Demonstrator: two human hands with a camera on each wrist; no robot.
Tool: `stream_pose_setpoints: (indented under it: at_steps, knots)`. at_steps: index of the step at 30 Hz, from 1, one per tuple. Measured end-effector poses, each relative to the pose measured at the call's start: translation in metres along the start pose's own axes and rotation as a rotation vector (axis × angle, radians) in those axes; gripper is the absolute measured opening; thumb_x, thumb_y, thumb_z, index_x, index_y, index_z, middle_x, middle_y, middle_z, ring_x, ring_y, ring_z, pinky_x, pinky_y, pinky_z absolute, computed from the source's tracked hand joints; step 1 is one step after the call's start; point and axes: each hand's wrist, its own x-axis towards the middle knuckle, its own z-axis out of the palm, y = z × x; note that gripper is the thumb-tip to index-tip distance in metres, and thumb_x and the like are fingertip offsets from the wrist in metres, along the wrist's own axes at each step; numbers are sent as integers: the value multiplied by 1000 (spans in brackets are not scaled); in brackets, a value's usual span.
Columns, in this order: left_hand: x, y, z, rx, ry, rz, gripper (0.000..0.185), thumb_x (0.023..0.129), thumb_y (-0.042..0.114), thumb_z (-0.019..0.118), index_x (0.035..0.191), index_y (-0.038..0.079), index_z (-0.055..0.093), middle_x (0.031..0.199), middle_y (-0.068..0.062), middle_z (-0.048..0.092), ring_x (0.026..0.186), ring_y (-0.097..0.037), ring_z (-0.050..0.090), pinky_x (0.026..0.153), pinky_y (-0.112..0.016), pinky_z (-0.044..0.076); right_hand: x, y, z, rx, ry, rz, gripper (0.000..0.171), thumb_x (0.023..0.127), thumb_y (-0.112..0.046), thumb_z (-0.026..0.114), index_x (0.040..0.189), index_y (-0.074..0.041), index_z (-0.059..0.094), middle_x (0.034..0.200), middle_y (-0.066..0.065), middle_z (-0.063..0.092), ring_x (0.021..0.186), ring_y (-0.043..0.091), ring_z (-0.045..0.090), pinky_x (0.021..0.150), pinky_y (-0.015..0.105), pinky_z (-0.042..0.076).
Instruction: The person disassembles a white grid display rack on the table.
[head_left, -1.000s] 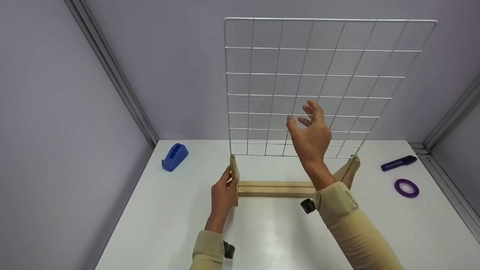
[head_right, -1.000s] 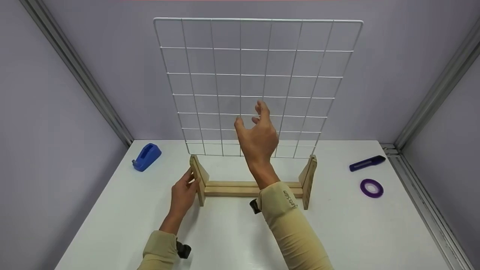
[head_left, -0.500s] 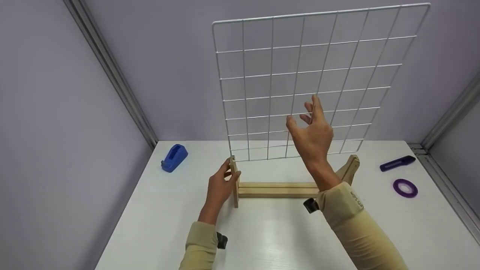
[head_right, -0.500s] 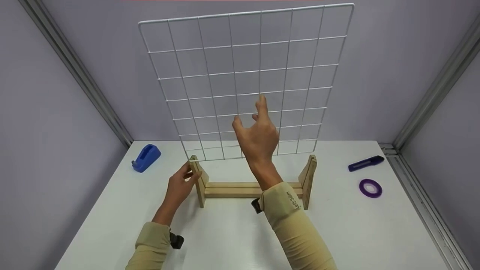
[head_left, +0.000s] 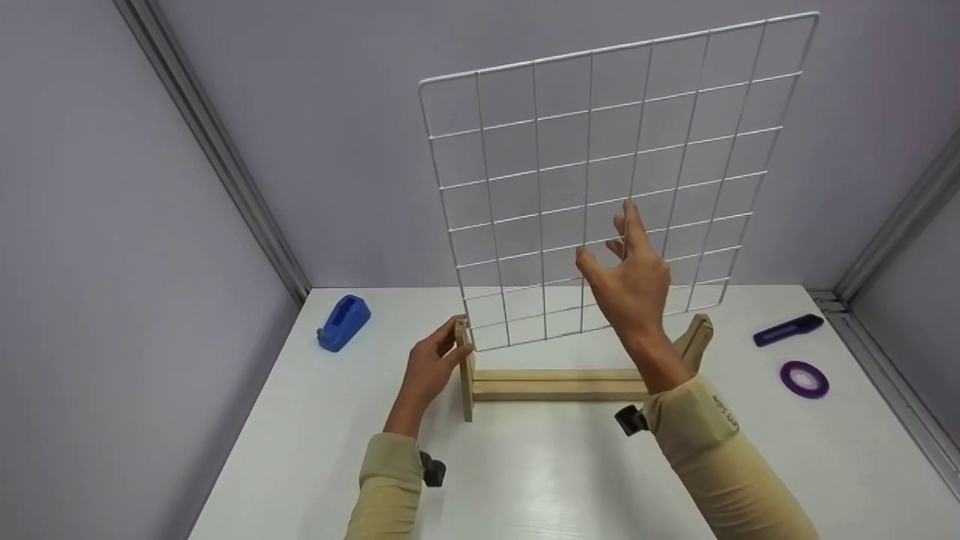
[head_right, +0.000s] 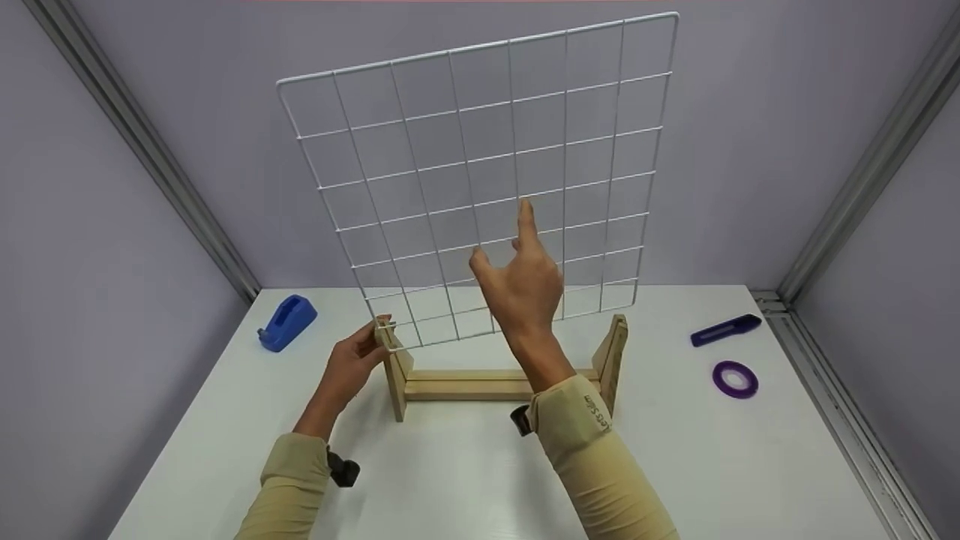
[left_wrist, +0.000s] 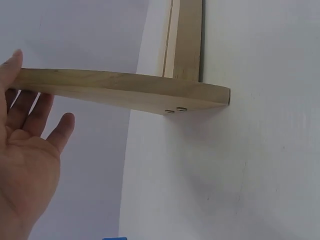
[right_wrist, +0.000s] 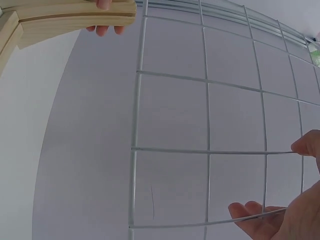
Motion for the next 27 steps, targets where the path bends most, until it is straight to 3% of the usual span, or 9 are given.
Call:
stream_pose_setpoints:
  at_steps: [9, 14, 18, 24, 27]
  knots:
    - [-2, 1, -3, -35, 7, -41, 61, 91, 30, 77, 147, 25, 55, 148, -2, 58, 142, -25, 51, 112, -41, 47, -2, 6, -5, -50, -22, -8, 84, 87, -22, 77, 158, -11, 35, 151, 14, 53, 122, 31, 67, 71, 38, 60]
    - [-5, 2, -3, -27, 11, -28, 63, 90, 32, 78, 148, 22, 54, 146, -5, 60, 140, -28, 52, 112, -45, 47, -4, 10, -10, -39, -60, 27, 85, 88, -21, 75, 159, -12, 32, 152, 15, 51, 127, 34, 64, 84, 49, 62]
    - [-7, 0, -4, -18, 18, -29, 65, 88, 32, 79, 148, 22, 54, 143, -3, 62, 139, -27, 54, 111, -44, 49, -6, 12, -13, -44, -95, 44, 85, 89, -20, 73, 160, -11, 29, 154, 14, 49, 130, 34, 61, 86, 49, 61]
    - [-12, -2, -3, -16, 45, -27, 68, 88, 35, 79, 148, 19, 53, 140, -1, 65, 138, -26, 55, 111, -47, 48, -11, 16, -18, -85, -114, 33, 84, 88, -19, 74, 160, -11, 31, 154, 12, 50, 128, 32, 63, 68, 29, 56]
    - [-15, -3, -2, -19, 67, -25, 69, 87, 35, 80, 148, 17, 53, 140, -2, 65, 137, -25, 56, 111, -48, 47, -14, 20, -20, -101, -115, 30, 85, 87, -19, 75, 160, -12, 32, 153, 12, 51, 127, 33, 64, 65, 25, 52]
